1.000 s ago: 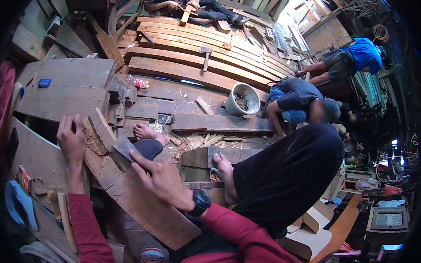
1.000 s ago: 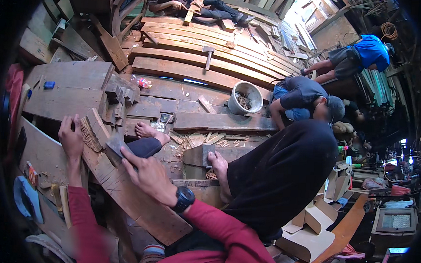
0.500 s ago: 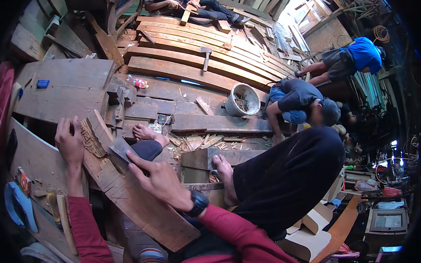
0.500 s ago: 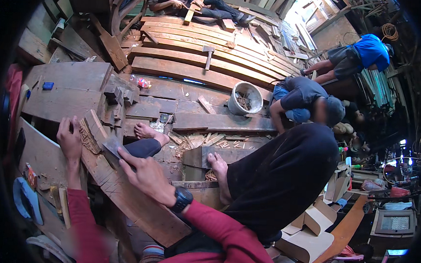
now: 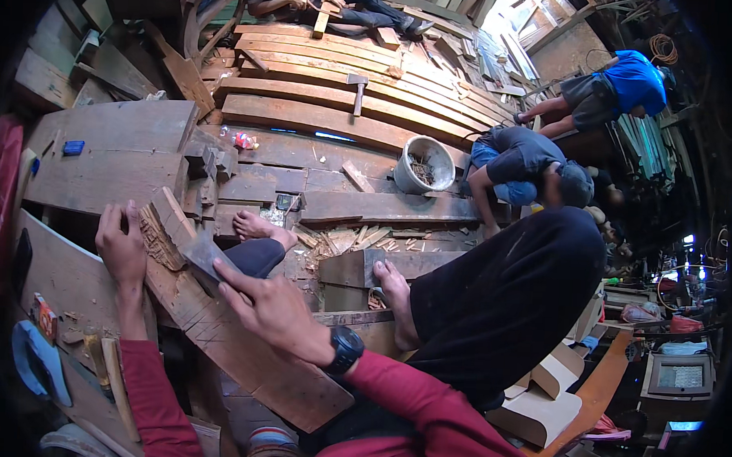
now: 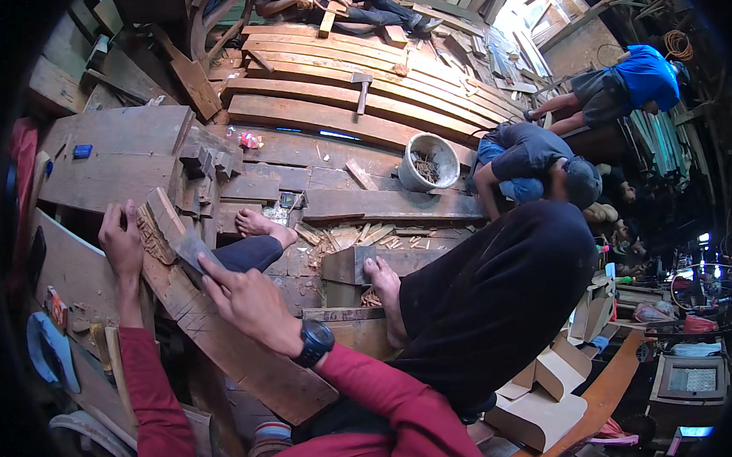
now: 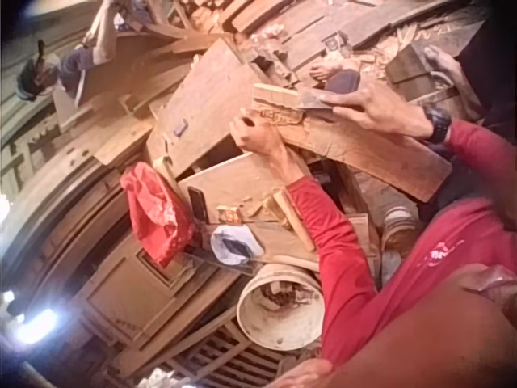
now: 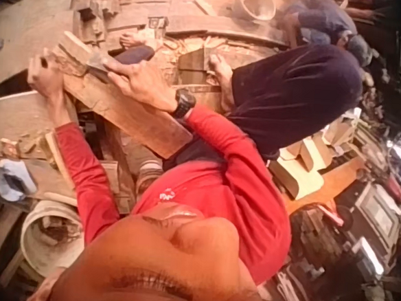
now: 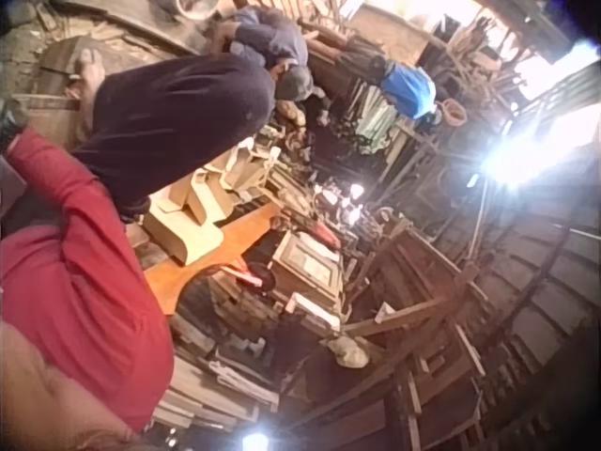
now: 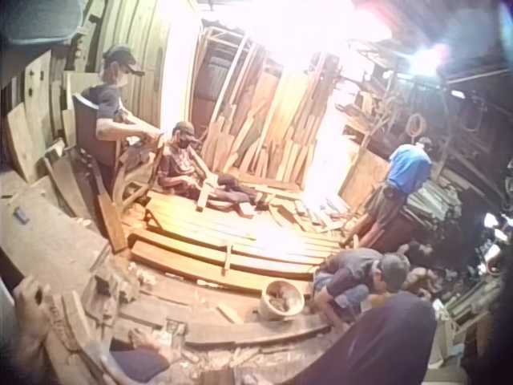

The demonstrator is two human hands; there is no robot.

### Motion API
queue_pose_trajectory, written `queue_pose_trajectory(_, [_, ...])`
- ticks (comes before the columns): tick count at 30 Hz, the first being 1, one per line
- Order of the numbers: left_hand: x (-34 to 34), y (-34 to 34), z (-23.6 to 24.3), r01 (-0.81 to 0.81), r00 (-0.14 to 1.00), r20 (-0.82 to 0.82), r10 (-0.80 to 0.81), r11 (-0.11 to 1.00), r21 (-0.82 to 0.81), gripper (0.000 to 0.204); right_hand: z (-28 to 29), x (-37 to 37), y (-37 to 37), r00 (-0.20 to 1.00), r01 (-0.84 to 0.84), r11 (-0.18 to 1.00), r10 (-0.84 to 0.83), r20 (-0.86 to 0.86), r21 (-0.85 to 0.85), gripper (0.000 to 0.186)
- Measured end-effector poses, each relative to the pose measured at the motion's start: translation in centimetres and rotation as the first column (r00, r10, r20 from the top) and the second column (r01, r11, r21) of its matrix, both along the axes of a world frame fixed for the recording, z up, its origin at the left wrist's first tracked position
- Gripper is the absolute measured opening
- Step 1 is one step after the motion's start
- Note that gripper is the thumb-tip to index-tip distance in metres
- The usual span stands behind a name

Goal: Using a wood chisel to carve out portions of a wooden plank in a workshop.

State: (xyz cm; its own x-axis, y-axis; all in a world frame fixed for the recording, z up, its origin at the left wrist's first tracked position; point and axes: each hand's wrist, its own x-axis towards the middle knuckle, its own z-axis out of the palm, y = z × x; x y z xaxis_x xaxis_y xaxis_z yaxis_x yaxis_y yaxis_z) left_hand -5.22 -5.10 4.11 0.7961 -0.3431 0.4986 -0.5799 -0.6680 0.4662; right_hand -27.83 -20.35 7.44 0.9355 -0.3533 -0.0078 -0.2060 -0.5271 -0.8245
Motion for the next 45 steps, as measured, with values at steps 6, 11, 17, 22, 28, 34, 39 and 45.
queue_pose_trajectory(6, [-0.1, -0.6, 0.4, -0.004, 1.0, 0.01, 0.004, 1.0, 0.001, 0.028, -1.2, 0.9, -0.3, 0.992, 0.011, 1.0, -0.009, 0.124, -0.016, 0.037])
queue_pose_trajectory(11, [-0.1, 0.0, 0.1, -0.006, 1.0, -0.02, 0.007, 1.0, 0.023, 0.028, -0.3, 0.2, 0.5, 0.999, 0.039, 0.998, -0.038, 0.027, -0.054, 0.037])
queue_pose_trajectory(17, [-0.2, -0.6, 0.4, 0.0, 1.0, 0.007, 0.0, 1.0, 0.008, 0.028, -1.0, 1.4, -0.4, 0.999, 0.026, 0.999, -0.025, 0.031, -0.037, 0.037])
queue_pose_trajectory(22, [-0.1, 0.0, 0.0, -0.002, 0.999, -0.035, 0.002, 1.0, 0.005, 0.029, 0.4, -0.3, 0.1, 0.997, -0.001, 0.995, -0.006, -0.073, -0.1, 0.036])
queue_pose_trajectory(28, [-0.3, -1.0, 0.2, 0.017, 0.999, 0.035, -0.016, 0.999, -0.038, 0.03, -1.9, 1.3, -0.7, 0.994, 0.06, 0.997, -0.056, 0.092, -0.042, 0.034])
queue_pose_trajectory(34, [-0.1, 0.1, 0.3, 0.001, 1.0, 0.023, -0.001, 1.0, 0.024, 0.029, -0.1, -0.6, -0.3, 0.999, -0.019, 0.998, 0.017, -0.038, -0.062, 0.038])
queue_pose_trajectory(39, [0.0, 0.0, 0.4, 0.0, 1.0, 0.008, -0.001, 0.999, 0.033, 0.028, -1.3, 1.3, -0.2, 0.993, 0.041, 0.999, -0.038, 0.115, -0.024, 0.038])
queue_pose_trajectory(45, [0.3, -0.1, 0.0, 0.002, 0.997, 0.076, -0.005, 0.999, 0.033, 0.028, -0.1, 0.0, -0.7, 0.986, -0.008, 1.0, 0.006, -0.164, -0.008, 0.035])
